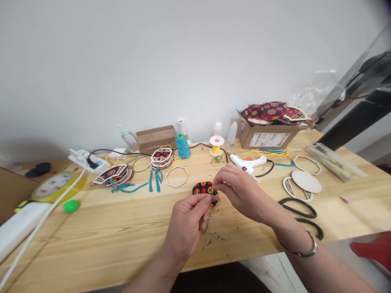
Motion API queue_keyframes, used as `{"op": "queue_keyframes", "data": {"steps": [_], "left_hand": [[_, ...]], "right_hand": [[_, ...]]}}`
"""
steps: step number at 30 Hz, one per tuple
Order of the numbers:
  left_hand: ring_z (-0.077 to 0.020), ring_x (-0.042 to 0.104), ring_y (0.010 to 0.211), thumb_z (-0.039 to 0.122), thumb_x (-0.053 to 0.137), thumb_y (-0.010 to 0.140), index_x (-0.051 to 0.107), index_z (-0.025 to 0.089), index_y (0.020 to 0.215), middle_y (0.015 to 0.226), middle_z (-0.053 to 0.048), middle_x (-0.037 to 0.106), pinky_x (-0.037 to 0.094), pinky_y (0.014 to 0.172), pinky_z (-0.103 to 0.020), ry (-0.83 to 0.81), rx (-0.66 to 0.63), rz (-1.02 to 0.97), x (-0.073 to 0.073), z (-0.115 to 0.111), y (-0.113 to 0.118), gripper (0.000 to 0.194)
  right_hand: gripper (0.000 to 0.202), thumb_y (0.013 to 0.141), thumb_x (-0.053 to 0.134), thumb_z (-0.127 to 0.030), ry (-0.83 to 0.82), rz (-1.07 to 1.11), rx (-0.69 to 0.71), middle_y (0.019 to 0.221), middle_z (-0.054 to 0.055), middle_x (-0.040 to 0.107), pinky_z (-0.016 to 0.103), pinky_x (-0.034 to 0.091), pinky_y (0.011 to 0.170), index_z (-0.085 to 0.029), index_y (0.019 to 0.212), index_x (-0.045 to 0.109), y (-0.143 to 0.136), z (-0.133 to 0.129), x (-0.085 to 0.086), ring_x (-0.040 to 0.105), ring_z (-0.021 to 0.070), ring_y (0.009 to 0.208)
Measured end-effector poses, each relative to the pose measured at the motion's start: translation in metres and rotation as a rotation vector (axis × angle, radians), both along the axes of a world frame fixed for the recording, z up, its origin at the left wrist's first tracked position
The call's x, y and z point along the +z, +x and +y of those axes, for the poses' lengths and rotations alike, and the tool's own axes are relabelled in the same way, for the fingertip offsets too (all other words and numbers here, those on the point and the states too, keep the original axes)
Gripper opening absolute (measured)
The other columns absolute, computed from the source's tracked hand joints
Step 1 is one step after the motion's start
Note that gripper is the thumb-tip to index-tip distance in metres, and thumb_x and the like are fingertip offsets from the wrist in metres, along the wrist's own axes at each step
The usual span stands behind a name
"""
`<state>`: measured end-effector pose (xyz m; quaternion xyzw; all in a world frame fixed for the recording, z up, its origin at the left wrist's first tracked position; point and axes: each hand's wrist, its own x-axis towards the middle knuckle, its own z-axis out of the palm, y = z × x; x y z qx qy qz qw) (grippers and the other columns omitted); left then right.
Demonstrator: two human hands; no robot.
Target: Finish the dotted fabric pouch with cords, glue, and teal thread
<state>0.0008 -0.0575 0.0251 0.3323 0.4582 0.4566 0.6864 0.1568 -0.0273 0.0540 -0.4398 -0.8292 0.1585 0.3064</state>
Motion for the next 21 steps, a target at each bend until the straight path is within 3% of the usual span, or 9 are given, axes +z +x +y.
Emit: {"op": "queue_keyframes", "data": {"steps": [5,10,13,18,21], "left_hand": [[-0.0031,0.028,0.040,0.030,0.068,0.071,0.066,0.011,0.072,0.043,0.006,0.040,0.017,0.040,-0.017,0.017,-0.003,0.004,-0.002,0.001,0.000,0.019],[-0.0030,0.028,0.042,0.031,0.068,0.071,0.066,0.012,0.072,0.044,0.006,0.039,0.017,0.040,-0.016,0.034,0.029,-0.008,-0.001,0.002,-0.001,0.018],[-0.0031,0.027,0.042,0.032,0.068,0.071,0.066,0.012,0.072,0.044,0.006,0.038,0.017,0.039,-0.016,0.039,0.035,0.003,-0.001,0.002,-0.002,0.020],[-0.0046,0.030,0.043,0.033,0.062,0.077,0.066,0.014,0.078,0.046,0.006,0.040,0.022,0.042,-0.018,0.150,0.015,0.122,-0.003,0.000,-0.004,0.019],[-0.0062,0.033,0.045,0.034,0.060,0.079,0.067,0.015,0.081,0.048,0.005,0.041,0.024,0.044,-0.019,0.211,-0.002,0.224,-0.003,-0.001,-0.006,0.021]], "right_hand": [[0.016,0.086,0.047,-0.015,0.016,0.070,-0.085,0.075,0.003,0.057,0.029,0.038,0.068,-0.016,0.073,0.056,0.002,0.002,-0.007,0.048,0.0150,0.075],[0.018,0.085,0.047,-0.023,0.000,0.242,-0.391,0.071,0.004,0.059,0.030,0.037,0.065,-0.017,0.075,0.060,0.013,0.007,-0.017,0.049,0.0164,0.071],[0.023,0.084,0.049,-0.032,-0.238,0.413,-0.402,0.071,0.004,0.062,0.028,0.037,0.059,-0.017,0.079,0.065,0.014,0.003,-0.018,0.049,0.0142,0.064],[0.028,0.075,0.061,-0.041,-0.802,0.761,-0.190,0.070,0.002,0.064,0.023,0.030,0.051,-0.016,0.085,0.071,-0.002,-0.009,-0.025,0.041,0.0080,0.054],[0.029,0.068,0.069,-0.038,-0.963,0.945,-0.118,0.071,0.002,0.064,0.022,0.028,0.052,-0.016,0.088,0.072,-0.011,-0.013,-0.032,0.039,0.0060,0.054]]}}
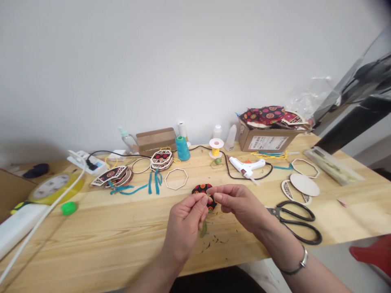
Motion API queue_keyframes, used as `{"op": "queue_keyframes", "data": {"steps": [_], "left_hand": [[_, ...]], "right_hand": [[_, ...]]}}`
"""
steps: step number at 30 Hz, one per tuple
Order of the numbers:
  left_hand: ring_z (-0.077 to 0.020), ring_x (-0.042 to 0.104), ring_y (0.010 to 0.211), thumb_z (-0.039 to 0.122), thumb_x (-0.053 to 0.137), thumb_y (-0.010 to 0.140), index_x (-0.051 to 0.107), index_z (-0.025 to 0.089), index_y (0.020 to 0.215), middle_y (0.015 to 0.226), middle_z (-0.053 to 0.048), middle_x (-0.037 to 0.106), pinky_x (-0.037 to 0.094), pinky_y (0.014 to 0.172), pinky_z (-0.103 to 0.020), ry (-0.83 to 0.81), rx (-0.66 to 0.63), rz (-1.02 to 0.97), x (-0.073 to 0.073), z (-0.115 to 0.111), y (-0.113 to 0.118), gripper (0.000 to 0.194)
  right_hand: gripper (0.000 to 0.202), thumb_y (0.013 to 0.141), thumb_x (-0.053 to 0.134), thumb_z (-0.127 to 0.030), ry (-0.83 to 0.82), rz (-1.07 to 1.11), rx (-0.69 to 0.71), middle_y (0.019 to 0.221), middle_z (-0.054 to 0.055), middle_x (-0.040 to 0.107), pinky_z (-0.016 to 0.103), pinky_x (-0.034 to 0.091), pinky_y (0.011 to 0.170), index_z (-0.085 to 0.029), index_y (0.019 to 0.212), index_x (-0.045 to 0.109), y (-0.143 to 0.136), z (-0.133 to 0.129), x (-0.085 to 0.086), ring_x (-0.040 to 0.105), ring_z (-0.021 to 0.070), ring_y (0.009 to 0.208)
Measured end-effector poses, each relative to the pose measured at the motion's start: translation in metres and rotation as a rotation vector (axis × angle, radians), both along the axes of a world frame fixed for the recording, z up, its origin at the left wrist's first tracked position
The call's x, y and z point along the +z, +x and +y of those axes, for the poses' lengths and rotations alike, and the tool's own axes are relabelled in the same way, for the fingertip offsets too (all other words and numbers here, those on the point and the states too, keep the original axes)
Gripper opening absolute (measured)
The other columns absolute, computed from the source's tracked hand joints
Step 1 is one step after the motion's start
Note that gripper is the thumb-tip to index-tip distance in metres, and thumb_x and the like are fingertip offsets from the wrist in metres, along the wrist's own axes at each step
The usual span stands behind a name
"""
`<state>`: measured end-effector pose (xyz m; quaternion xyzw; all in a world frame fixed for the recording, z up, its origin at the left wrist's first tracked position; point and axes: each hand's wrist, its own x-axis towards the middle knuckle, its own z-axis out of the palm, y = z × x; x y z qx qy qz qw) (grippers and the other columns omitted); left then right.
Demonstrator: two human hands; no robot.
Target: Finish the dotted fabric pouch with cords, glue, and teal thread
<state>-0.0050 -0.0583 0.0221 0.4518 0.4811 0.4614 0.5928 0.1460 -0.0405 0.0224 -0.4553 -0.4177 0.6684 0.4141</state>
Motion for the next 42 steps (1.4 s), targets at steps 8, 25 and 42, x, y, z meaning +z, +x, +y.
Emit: {"op": "queue_keyframes", "data": {"steps": [8,25,42], "left_hand": [[-0.0083,0.032,0.048,0.036,0.061,0.077,0.067,0.016,0.074,0.051,0.004,0.040,0.025,0.045,-0.021,0.066,0.007,0.124,0.003,-0.003,0.000,0.022],[-0.0095,0.036,0.050,0.032,0.058,0.080,0.071,0.018,0.082,0.053,0.003,0.046,0.030,0.047,-0.021,0.173,0.030,0.318,0.005,-0.005,0.001,0.020],[-0.0093,0.046,0.052,0.028,0.056,0.080,0.068,0.017,0.078,0.053,0.004,0.050,0.038,0.054,-0.019,0.232,-0.024,0.367,-0.001,-0.003,0.001,0.017]], "right_hand": [[0.028,0.058,0.078,-0.033,-0.027,0.107,-0.047,0.063,0.002,0.064,0.023,0.026,0.051,-0.016,0.081,0.074,-0.007,-0.002,-0.002,0.037,0.0062,0.052],[0.023,0.059,0.076,-0.032,-0.004,0.043,-0.176,0.062,0.000,0.061,0.022,0.028,0.050,-0.014,0.070,0.069,-0.008,-0.005,0.007,0.040,0.0054,0.052],[0.020,0.062,0.073,-0.030,0.077,0.088,-0.176,0.052,-0.003,0.053,0.022,0.028,0.051,-0.013,0.057,0.062,-0.009,-0.003,0.003,0.037,0.0055,0.050]]}}
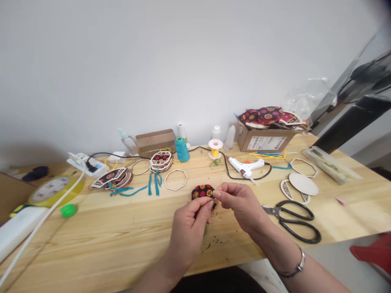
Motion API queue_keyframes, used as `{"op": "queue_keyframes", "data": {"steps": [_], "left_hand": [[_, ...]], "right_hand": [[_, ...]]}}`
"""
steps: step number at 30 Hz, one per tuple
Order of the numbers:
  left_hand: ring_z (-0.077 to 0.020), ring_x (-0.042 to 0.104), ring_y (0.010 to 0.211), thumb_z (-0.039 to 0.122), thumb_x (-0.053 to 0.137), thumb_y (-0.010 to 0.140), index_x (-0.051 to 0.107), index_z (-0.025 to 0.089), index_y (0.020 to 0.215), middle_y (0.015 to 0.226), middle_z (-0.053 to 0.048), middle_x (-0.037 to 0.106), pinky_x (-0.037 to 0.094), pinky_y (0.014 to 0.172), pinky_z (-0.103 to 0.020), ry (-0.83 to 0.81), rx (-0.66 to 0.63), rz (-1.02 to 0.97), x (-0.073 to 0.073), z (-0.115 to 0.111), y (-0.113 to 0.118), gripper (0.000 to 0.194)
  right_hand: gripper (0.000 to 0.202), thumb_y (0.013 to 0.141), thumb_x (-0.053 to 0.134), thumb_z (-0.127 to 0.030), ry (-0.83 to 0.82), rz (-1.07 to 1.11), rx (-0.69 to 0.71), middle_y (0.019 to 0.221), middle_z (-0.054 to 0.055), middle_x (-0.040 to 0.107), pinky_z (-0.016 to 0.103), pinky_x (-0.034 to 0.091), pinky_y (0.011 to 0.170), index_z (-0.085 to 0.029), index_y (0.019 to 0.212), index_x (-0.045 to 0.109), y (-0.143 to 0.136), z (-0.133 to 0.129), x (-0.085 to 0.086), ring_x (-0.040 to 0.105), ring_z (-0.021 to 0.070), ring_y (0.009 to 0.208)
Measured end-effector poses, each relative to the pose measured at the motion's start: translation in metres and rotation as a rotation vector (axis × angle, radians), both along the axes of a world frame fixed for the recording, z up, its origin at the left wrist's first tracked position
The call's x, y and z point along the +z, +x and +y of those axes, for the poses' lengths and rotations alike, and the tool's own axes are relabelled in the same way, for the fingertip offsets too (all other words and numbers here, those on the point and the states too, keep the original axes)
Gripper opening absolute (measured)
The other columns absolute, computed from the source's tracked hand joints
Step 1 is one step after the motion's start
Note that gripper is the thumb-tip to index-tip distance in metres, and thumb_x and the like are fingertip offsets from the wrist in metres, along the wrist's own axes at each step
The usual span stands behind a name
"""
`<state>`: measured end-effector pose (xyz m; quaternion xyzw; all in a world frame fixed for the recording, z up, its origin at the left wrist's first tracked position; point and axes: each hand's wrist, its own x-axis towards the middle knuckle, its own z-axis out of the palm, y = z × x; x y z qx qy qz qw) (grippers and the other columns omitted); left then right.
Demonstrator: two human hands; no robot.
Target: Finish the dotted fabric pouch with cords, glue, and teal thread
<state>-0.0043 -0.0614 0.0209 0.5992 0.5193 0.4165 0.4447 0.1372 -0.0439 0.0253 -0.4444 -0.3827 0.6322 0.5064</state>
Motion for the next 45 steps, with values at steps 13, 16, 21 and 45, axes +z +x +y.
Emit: {"op": "queue_keyframes", "data": {"steps": [13,16,21,45], "left_hand": [[-0.0097,0.045,0.051,0.028,0.056,0.079,0.067,0.017,0.074,0.051,0.003,0.049,0.037,0.052,-0.020,-0.014,0.006,-0.012,0.004,0.000,0.001,0.016],[-0.0093,0.043,0.051,0.029,0.055,0.080,0.066,0.017,0.074,0.052,0.004,0.047,0.036,0.052,-0.020,-0.026,-0.007,-0.031,0.003,0.001,0.001,0.017],[-0.0090,0.042,0.052,0.032,0.054,0.082,0.066,0.017,0.081,0.053,0.004,0.046,0.035,0.052,-0.020,-0.075,-0.009,-0.081,0.001,0.003,0.000,0.020],[-0.0177,0.055,0.073,0.024,0.062,0.076,0.074,0.022,0.077,0.069,-0.004,0.064,0.043,0.070,-0.028,0.110,-0.024,0.009,-0.002,0.013,-0.005,0.012]], "right_hand": [[0.020,0.061,0.074,-0.029,-0.001,0.021,-0.017,0.051,-0.003,0.055,0.021,0.034,0.053,-0.014,0.055,0.062,0.000,0.001,0.006,0.041,0.0056,0.049],[0.021,0.062,0.074,-0.032,0.007,0.013,-0.037,0.052,-0.003,0.054,0.022,0.033,0.052,-0.014,0.056,0.064,0.000,0.002,0.005,0.039,0.0057,0.049],[0.030,0.070,0.067,-0.043,-0.011,-0.005,-0.032,0.054,-0.002,0.053,0.022,0.026,0.050,-0.014,0.071,0.071,0.004,0.002,-0.003,0.034,0.0046,0.049],[0.015,0.071,0.069,-0.027,0.058,0.238,0.042,0.068,0.001,0.063,0.019,0.035,0.050,-0.014,0.066,0.064,0.007,0.005,0.003,0.042,0.0039,0.049]]}}
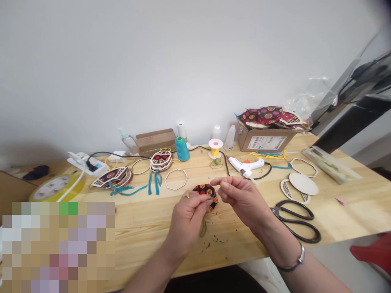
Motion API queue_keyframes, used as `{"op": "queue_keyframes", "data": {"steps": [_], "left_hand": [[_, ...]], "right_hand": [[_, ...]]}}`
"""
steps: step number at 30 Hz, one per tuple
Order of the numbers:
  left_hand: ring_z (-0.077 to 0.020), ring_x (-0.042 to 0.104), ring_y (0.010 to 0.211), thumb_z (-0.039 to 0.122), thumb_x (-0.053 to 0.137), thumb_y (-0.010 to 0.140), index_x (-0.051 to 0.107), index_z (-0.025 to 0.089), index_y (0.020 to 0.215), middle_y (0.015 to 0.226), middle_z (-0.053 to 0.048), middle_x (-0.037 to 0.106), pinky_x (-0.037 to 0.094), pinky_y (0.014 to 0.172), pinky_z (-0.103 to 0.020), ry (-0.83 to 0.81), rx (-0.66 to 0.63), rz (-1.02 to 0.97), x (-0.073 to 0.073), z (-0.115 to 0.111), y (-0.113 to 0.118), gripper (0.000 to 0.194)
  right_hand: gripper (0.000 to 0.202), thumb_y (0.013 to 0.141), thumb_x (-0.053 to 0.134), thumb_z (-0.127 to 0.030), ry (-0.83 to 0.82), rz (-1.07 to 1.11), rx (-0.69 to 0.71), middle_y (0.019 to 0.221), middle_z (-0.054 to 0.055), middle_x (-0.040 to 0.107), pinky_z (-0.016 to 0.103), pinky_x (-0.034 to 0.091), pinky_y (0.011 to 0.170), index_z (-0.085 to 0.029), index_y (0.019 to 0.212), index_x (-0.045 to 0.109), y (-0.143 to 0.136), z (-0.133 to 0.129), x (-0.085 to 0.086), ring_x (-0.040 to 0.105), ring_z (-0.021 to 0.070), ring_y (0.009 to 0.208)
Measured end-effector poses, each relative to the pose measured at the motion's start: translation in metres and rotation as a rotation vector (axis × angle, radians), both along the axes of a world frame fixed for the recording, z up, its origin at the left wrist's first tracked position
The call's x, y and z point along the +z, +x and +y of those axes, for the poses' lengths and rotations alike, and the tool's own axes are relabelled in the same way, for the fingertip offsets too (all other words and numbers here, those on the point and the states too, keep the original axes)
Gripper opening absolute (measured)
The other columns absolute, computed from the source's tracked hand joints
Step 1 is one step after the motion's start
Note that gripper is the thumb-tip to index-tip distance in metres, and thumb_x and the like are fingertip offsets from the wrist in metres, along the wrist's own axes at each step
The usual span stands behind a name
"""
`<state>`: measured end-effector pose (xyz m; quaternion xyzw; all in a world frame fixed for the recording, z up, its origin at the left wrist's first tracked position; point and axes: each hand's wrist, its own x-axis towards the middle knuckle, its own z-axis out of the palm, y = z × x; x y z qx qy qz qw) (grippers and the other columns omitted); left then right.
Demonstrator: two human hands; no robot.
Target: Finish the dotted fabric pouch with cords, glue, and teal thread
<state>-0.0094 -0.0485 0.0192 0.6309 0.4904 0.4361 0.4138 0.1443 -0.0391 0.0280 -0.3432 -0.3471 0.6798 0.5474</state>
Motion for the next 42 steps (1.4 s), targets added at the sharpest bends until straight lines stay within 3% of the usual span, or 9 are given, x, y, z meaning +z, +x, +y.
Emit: {"op": "queue_keyframes", "data": {"steps": [7,12,14,17,21,24,27,32,42], "left_hand": [[-0.0243,0.046,0.104,0.024,0.058,0.079,0.074,0.027,0.082,0.104,-0.006,0.062,0.035,0.094,-0.042,0.239,0.033,0.313,-0.010,0.016,-0.016,0.017],[-0.0261,0.046,0.104,0.028,0.062,0.075,0.067,0.021,0.105,0.128,-0.012,0.047,0.033,0.095,-0.044,0.385,0.438,0.360,0.006,0.007,-0.032,0.031],[-0.0222,0.054,0.089,0.032,0.060,0.077,0.071,0.019,0.089,0.105,-0.010,0.060,0.042,0.084,-0.036,0.213,0.374,0.210,0.016,-0.005,-0.033,0.021],[-0.0163,0.057,0.059,0.042,0.058,0.077,0.071,0.015,0.072,0.070,-0.008,0.066,0.044,0.057,-0.027,-0.458,-0.105,-0.088,0.024,-0.020,-0.024,0.030],[-0.0227,0.065,0.075,0.045,0.059,0.077,0.070,0.012,0.084,0.089,-0.015,0.069,0.049,0.066,-0.032,-0.878,-0.167,-0.619,0.014,-0.027,-0.008,0.036],[-0.0215,0.065,0.074,0.041,0.061,0.077,0.068,0.013,0.075,0.076,-0.009,0.067,0.050,0.072,-0.037,-0.921,-0.178,-0.803,0.006,-0.023,-0.004,0.030],[-0.0123,0.057,0.056,0.032,0.064,0.076,0.066,0.011,0.066,0.058,-0.002,0.059,0.048,0.059,-0.026,-0.851,-0.196,-0.814,0.002,-0.019,-0.005,0.023],[-0.0127,0.060,0.061,0.028,0.066,0.074,0.068,0.009,0.076,0.069,-0.006,0.066,0.045,0.057,-0.022,-0.787,-0.102,-0.708,-0.001,-0.015,-0.008,0.019],[-0.0124,0.060,0.056,0.026,0.068,0.072,0.064,0.012,0.081,0.064,-0.001,0.061,0.051,0.060,-0.029,-0.766,0.030,-0.742,-0.003,-0.008,-0.009,0.018]], "right_hand": [[0.015,0.075,0.066,-0.024,0.053,0.096,0.039,0.057,-0.001,0.059,0.016,0.032,0.046,-0.014,0.065,0.061,0.003,0.004,0.011,0.046,0.0040,0.047],[0.014,0.074,0.067,-0.024,0.087,0.021,-0.023,0.060,-0.001,0.061,0.017,0.037,0.048,-0.015,0.065,0.060,0.002,0.009,0.016,0.050,0.0050,0.050],[0.015,0.074,0.066,-0.026,0.092,-0.044,-0.032,0.060,0.000,0.062,0.018,0.038,0.049,-0.014,0.065,0.061,0.000,0.010,0.016,0.051,0.0059,0.050],[0.015,0.075,0.065,-0.027,0.108,-0.143,-0.029,0.058,0.001,0.063,0.019,0.041,0.051,-0.014,0.068,0.061,-0.004,0.007,0.013,0.054,0.0074,0.051],[0.013,0.076,0.062,-0.023,0.108,-0.271,0.035,0.058,0.000,0.063,0.022,0.045,0.054,-0.014,0.068,0.061,-0.010,-0.007,0.011,0.055,0.0086,0.052],[0.012,0.078,0.058,-0.020,0.094,-0.383,0.143,0.059,-0.001,0.060,0.021,0.045,0.054,-0.015,0.068,0.060,-0.014,-0.023,0.010,0.054,0.0085,0.054],[0.013,0.079,0.054,-0.014,0.212,-0.501,0.225,0.063,-0.002,0.058,0.020,0.045,0.057,-0.016,0.067,0.058,-0.016,-0.037,0.006,0.054,0.0084,0.060],[0.018,0.079,0.049,-0.006,0.424,-0.768,0.310,0.068,-0.003,0.058,0.018,0.041,0.062,-0.018,0.070,0.058,-0.014,-0.049,0.003,0.052,0.0074,0.065],[0.018,0.079,0.048,-0.009,0.397,-0.924,0.489,0.064,-0.004,0.059,0.018,0.041,0.062,-0.019,0.073,0.062,-0.014,-0.060,-0.001,0.052,0.0071,0.060]]}}
